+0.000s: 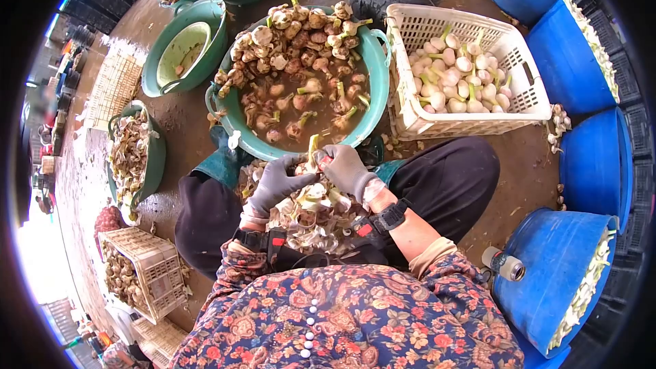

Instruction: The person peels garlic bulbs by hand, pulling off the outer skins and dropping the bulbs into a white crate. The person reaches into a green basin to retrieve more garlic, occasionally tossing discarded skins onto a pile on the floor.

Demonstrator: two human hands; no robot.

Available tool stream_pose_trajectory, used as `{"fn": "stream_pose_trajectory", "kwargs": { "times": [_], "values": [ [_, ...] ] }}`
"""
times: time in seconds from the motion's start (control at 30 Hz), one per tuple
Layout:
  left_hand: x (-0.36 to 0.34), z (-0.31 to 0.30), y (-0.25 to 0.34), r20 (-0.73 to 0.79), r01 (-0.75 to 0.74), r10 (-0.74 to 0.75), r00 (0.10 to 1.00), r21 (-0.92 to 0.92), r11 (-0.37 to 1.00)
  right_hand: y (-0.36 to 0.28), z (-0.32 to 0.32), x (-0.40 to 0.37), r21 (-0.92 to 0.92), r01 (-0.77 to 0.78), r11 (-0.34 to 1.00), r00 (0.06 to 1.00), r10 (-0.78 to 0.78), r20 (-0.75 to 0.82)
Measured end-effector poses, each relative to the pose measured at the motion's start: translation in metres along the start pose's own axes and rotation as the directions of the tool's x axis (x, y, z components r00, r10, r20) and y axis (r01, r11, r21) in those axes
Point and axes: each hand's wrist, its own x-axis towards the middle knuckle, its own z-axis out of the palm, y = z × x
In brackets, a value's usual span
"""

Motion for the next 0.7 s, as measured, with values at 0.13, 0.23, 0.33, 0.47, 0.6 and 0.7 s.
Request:
{"fn": "stream_pose_trajectory", "kwargs": {
  "times": [0.13, 0.23, 0.33, 0.47, 0.6, 0.7],
  "values": [
    [-0.002, -0.006, -0.008, 0.121, -0.105, 0.189, 0.974, -0.499, 0.86, -0.01, -0.008, -0.01, 0.742, -0.386, 0.549, 0.919, 0.159, 0.361],
    [0.005, 0.01, -0.028, 0.026, -0.101, 0.136, 0.99, -0.541, 0.835, 0.008, 0.002, -0.01, 0.738, -0.538, 0.408, 0.838, 0.356, 0.414],
    [0.006, 0.02, -0.018, -0.013, -0.135, 0.145, 0.989, -0.457, 0.879, -0.019, -0.005, -0.023, 0.732, -0.651, 0.201, 0.743, 0.367, 0.56],
    [0.012, 0.021, -0.013, -0.452, -0.359, 0.534, 0.714, 0.419, 0.834, 0.029, 0.015, -0.008, 0.733, -0.44, 0.519, 0.898, 0.257, 0.357],
    [0.009, 0.02, -0.017, -0.168, -0.342, 0.469, 0.867, 0.483, 0.806, 0.015, 0.008, -0.009, 0.42, -0.41, 0.81, 0.912, 0.355, 0.207],
    [0.017, 0.024, -0.032, -0.213, -0.187, 0.242, 0.947, 0.251, 0.95, 0.021, 0.003, -0.008, 0.38, -0.361, 0.852, 0.929, 0.291, 0.23]
  ]
}}
